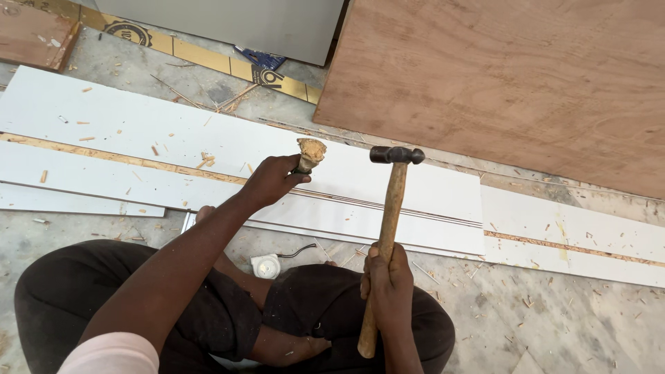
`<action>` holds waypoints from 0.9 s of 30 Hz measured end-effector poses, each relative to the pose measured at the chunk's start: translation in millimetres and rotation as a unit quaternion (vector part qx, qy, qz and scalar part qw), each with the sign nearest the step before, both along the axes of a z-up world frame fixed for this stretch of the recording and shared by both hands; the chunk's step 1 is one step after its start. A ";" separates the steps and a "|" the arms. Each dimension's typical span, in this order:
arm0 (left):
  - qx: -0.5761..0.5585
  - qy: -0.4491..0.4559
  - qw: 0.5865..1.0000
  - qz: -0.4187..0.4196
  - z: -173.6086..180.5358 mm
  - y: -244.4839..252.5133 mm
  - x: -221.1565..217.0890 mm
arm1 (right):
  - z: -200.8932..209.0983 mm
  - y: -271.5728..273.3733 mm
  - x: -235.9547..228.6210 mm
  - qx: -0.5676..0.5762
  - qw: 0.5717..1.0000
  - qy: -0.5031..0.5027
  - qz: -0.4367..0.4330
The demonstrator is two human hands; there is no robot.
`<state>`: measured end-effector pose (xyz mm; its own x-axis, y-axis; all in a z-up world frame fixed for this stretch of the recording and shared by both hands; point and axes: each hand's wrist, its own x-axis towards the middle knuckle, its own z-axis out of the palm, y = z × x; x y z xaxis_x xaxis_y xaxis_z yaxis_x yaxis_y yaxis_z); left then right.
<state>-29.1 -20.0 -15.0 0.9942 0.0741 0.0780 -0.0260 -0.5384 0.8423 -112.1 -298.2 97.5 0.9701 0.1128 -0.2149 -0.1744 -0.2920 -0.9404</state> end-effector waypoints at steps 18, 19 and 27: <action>0.080 -0.063 0.995 -0.018 -23.0 -3.7 -9.9 | 32.9 5.1 -15.8 -0.028 0.996 -0.087 0.008; 0.083 -0.065 0.994 -0.016 -26.4 -3.9 -10.5 | 28.5 3.9 -18.1 -0.050 0.995 -0.089 -0.006; 0.088 -0.047 0.995 -0.029 -19.2 -8.1 -6.8 | 25.2 10.6 -5.8 -0.222 0.965 0.049 0.131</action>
